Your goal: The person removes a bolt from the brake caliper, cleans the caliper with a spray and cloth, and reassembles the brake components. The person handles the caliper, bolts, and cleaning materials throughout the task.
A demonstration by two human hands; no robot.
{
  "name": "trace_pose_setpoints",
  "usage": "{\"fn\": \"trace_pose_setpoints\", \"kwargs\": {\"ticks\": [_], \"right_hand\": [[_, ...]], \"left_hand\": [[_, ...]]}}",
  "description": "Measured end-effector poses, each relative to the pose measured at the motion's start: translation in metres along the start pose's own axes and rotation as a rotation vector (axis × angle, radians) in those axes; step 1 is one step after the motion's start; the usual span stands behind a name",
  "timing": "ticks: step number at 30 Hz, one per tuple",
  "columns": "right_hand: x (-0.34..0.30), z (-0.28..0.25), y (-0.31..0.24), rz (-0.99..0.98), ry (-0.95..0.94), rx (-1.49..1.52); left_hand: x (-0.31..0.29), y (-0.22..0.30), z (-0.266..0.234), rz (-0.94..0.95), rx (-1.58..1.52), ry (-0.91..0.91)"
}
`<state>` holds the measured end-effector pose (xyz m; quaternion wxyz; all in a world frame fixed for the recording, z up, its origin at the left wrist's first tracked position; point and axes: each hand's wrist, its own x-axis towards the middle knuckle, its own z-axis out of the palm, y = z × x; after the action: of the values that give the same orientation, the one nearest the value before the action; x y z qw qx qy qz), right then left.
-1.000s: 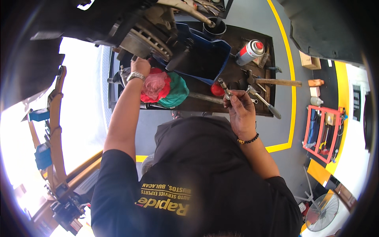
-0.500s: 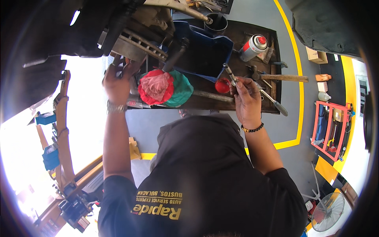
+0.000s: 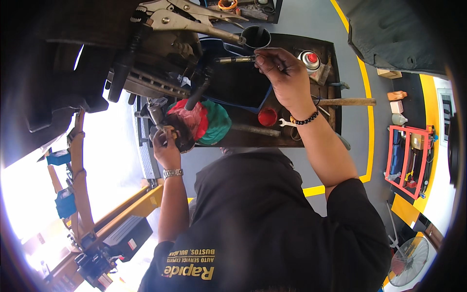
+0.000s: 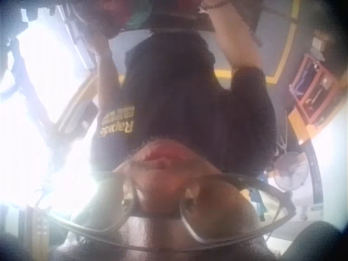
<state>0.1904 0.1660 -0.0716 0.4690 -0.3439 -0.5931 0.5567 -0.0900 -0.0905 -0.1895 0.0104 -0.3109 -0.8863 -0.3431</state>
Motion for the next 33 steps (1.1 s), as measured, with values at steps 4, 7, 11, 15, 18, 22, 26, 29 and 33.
{"fn": "trace_pose_setpoints", "kwargs": {"ticks": [4,7,11,15,18,22,26,29,33], "right_hand": [[0.011,-0.006,-0.012,-0.096,-0.091,-0.139],[0.016,-0.007,-0.018,-0.107,-0.142,-0.170],[0.024,-0.005,-0.021,-0.150,-0.157,-0.259],[0.034,-0.004,-0.022,-0.193,-0.173,-0.304],[0.041,-0.006,-0.023,-0.242,-0.224,-0.388],[0.051,-0.009,-0.026,-0.347,-0.275,-0.489],[0.057,-0.012,-0.032,-0.373,-0.326,-0.518],[0.060,-0.011,-0.036,-0.424,-0.371,-0.502],[0.060,-0.005,-0.036,-0.494,-0.402,-0.459]], "left_hand": [[-0.002,-0.023,0.006,0.104,0.139,0.006],[0.006,-0.039,0.004,-0.043,0.028,-0.049],[0.012,-0.044,-0.010,-0.339,-0.197,-0.133],[0.006,-0.027,-0.018,-0.373,-0.737,-0.062],[0.004,-0.018,-0.018,-0.405,-0.903,-0.111],[0.002,-0.028,-0.010,-0.489,-0.533,-0.195],[-0.005,-0.049,-0.007,-0.353,-0.338,-0.150],[-0.008,-0.055,-0.007,-0.245,-0.247,-0.095],[-0.009,-0.042,-0.016,-0.227,-0.039,-0.046]]}}
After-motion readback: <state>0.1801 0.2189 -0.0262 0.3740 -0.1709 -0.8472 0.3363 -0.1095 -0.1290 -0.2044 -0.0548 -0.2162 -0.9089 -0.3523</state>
